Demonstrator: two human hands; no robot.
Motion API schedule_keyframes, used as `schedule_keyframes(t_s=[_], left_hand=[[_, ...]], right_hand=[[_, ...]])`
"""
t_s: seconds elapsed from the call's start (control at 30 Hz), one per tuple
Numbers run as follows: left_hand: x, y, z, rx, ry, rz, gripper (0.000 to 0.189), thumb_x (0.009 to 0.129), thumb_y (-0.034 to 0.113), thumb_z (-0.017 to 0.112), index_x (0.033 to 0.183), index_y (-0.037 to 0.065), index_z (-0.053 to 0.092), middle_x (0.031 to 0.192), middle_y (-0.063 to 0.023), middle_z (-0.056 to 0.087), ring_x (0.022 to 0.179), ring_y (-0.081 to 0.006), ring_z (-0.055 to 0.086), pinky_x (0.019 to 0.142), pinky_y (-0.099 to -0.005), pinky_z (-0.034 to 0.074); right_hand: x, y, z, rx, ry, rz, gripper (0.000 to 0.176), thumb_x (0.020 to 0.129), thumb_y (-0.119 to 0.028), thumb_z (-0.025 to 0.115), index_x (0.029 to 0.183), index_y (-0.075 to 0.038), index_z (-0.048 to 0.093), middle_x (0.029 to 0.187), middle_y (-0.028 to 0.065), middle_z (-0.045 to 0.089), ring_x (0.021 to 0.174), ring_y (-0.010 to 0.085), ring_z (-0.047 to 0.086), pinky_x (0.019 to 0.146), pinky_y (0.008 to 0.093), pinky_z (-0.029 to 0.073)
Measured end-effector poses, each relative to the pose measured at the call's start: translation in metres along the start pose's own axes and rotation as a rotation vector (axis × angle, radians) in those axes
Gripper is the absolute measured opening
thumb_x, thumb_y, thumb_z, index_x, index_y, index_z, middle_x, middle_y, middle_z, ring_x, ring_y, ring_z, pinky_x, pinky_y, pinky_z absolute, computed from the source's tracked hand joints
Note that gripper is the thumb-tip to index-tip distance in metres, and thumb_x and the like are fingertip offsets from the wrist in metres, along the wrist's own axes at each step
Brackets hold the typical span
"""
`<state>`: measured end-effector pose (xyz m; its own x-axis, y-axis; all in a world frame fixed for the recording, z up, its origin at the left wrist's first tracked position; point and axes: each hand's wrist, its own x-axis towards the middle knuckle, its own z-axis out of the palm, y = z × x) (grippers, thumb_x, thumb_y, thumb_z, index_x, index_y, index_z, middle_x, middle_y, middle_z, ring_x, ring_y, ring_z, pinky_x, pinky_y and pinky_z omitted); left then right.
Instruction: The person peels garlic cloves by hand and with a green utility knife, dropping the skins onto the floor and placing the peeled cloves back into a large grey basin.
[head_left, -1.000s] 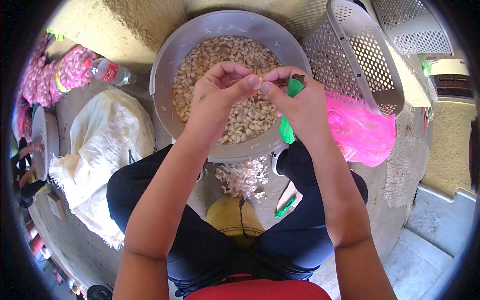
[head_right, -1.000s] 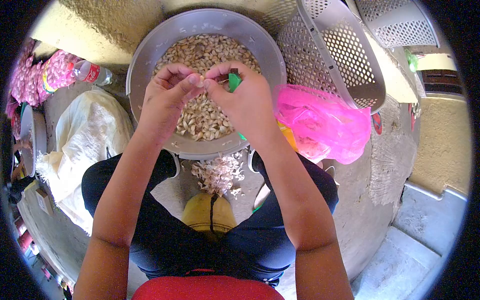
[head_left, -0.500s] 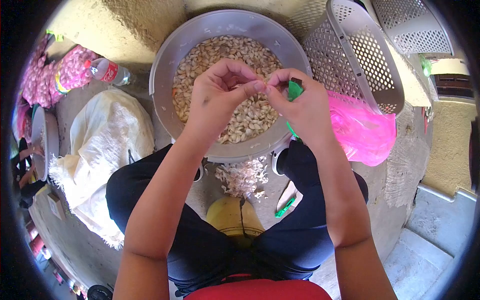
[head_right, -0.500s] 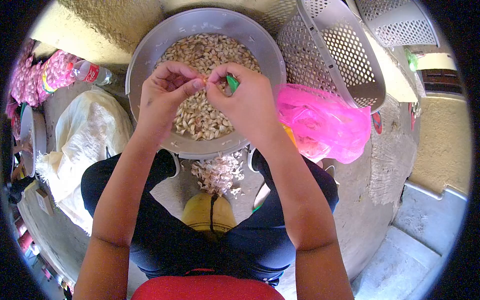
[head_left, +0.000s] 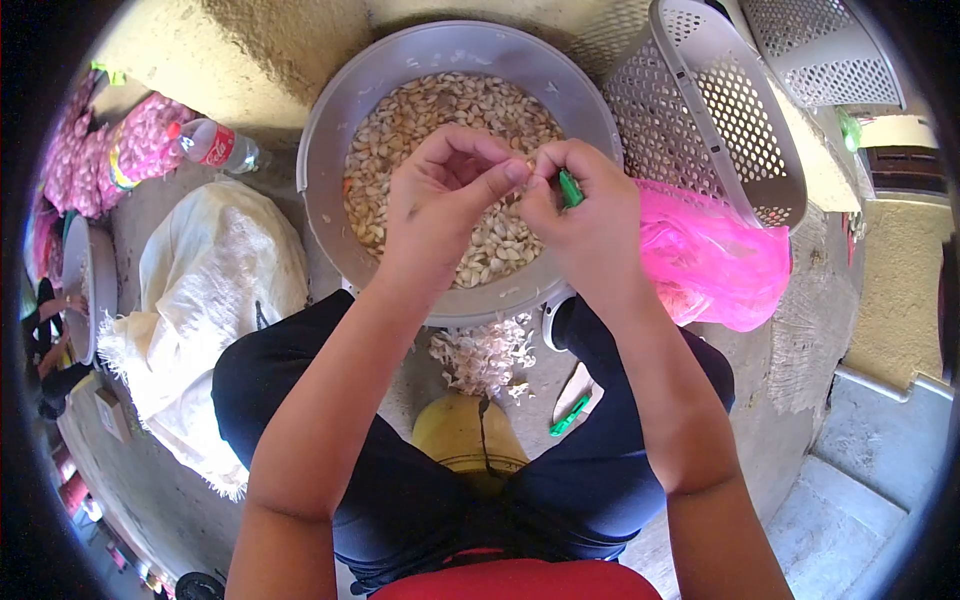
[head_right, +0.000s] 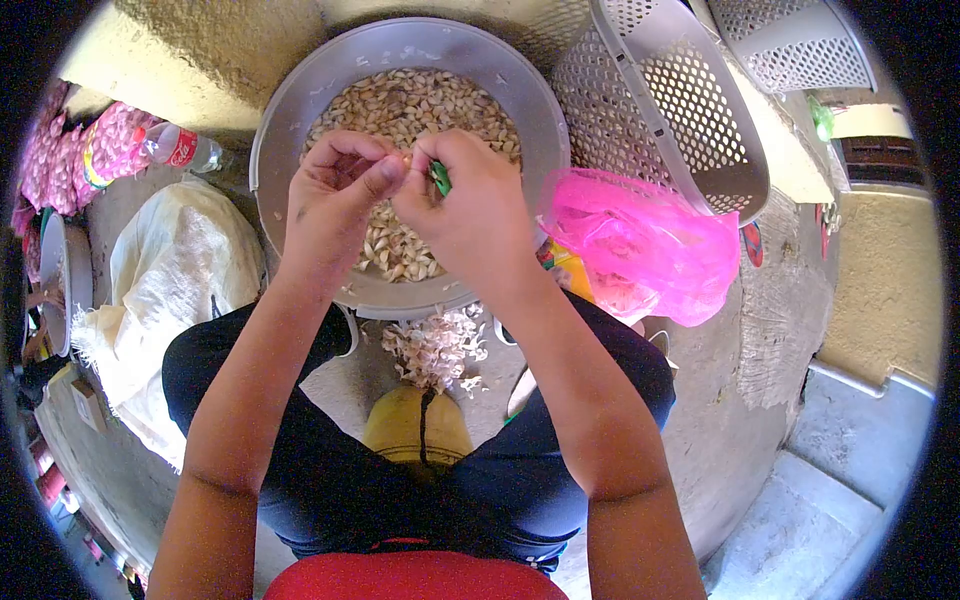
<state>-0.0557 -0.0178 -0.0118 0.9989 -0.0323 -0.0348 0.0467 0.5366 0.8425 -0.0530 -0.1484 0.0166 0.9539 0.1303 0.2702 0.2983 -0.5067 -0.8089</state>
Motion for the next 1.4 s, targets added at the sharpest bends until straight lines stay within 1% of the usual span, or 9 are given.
schedule_keyframes(t_s=[0.17,0.27,0.47,0.73,0.87,0.97,1.13,1.27,1.4], left_hand=[[0.0,0.0,0.001,-0.173,0.076,-0.083,0.016,0.077,0.004,0.062,0.087,0.003,0.051,0.084,-0.007,0.058,0.08,-0.0137,0.057,0.072,-0.0255,0.048],[0.003,0.001,-0.003,-0.257,0.095,-0.118,0.017,0.079,0.006,0.059,0.091,0.003,0.048,0.086,-0.0086,0.058,0.081,-0.0159,0.058,0.072,-0.027,0.049],[0.004,0.004,-0.007,-0.344,0.064,-0.187,0.015,0.083,0.006,0.051,0.097,0.003,0.046,0.089,-0.009,0.055,0.08,-0.0174,0.058,0.07,-0.0284,0.05],[0.006,0.009,-0.012,-0.434,-0.069,-0.35,0.019,0.084,0.009,0.046,0.102,0.002,0.046,0.081,-0.0047,0.055,0.067,-0.0114,0.054,0.063,-0.0247,0.048],[0.007,0.009,-0.015,-0.407,-0.141,-0.418,0.019,0.083,0.008,0.046,0.101,0.001,0.046,0.081,-0.0056,0.056,0.067,-0.0107,0.055,0.061,-0.0235,0.048],[0.006,0.009,-0.011,-0.393,-0.17,-0.432,0.017,0.082,0.008,0.047,0.098,0.0,0.049,0.081,-0.0061,0.057,0.067,-0.0113,0.057,0.06,-0.0232,0.048],[0.005,0.007,-0.013,-0.39,-0.203,-0.423,0.015,0.083,0.008,0.048,0.096,0.001,0.05,0.08,-0.0058,0.058,0.068,-0.0116,0.058,0.061,-0.023,0.049],[0.005,0.012,-0.009,-0.329,-0.131,-0.417,0.016,0.083,0.009,0.048,0.097,0.001,0.049,0.077,-0.0045,0.056,0.065,-0.0105,0.055,0.059,-0.023,0.047],[0.011,0.024,-0.009,-0.096,0.032,-0.349,0.017,0.084,0.01,0.046,0.099,0.001,0.048,0.075,-0.0015,0.051,0.062,-0.0084,0.052,0.056,-0.0216,0.044]], right_hand=[[-0.001,-0.001,0.002,0.014,0.002,0.028,0.014,0.067,-0.008,0.06,0.074,-0.002,0.05,0.069,0.0118,0.054,0.065,0.0279,0.055,0.06,0.0329,0.045],[-0.001,0.005,0.005,0.073,-0.003,0.028,0.013,0.067,-0.008,0.06,0.074,-0.002,0.051,0.068,0.0111,0.053,0.061,0.0225,0.055,0.058,0.0301,0.044],[0.002,-0.001,-0.006,0.291,-0.117,0.327,0.009,0.073,-0.009,0.057,0.076,-0.002,0.053,0.063,0.003,0.052,0.056,0.0084,0.048,0.053,0.0223,0.04],[0.008,0.003,-0.017,0.731,-0.265,0.541,0.006,0.075,-0.009,0.057,0.077,-0.005,0.053,0.064,-0.0001,0.053,0.047,0.0045,0.045,0.042,0.0197,0.037],[0.008,0.007,-0.017,0.862,-0.347,0.586,0.009,0.077,-0.01,0.059,0.08,-0.005,0.052,0.064,0.0005,0.053,0.044,0.0045,0.042,0.04,0.0198,0.035],[0.007,0.004,-0.015,0.938,-0.307,0.618,0.013,0.078,-0.012,0.061,0.083,-0.005,0.052,0.063,0.0006,0.053,0.043,0.0045,0.04,0.04,0.0203,0.035],[0.007,0.005,-0.012,0.905,-0.304,0.646,0.015,0.078,-0.012,0.062,0.084,-0.005,0.051,0.061,-0.0004,0.051,0.044,0.0042,0.04,0.04,0.021,0.035],[0.006,0.008,-0.012,0.977,-0.33,0.669,0.011,0.077,-0.008,0.059,0.083,-0.005,0.051,0.06,-0.0008,0.049,0.044,0.0044,0.04,0.041,0.0215,0.036],[0.0,0.024,-0.018,1.046,-0.528,0.707,0.009,0.075,-0.01,0.057,0.08,-0.005,0.052,0.061,-0.0001,0.05,0.044,0.0053,0.041,0.04,0.0218,0.036]])
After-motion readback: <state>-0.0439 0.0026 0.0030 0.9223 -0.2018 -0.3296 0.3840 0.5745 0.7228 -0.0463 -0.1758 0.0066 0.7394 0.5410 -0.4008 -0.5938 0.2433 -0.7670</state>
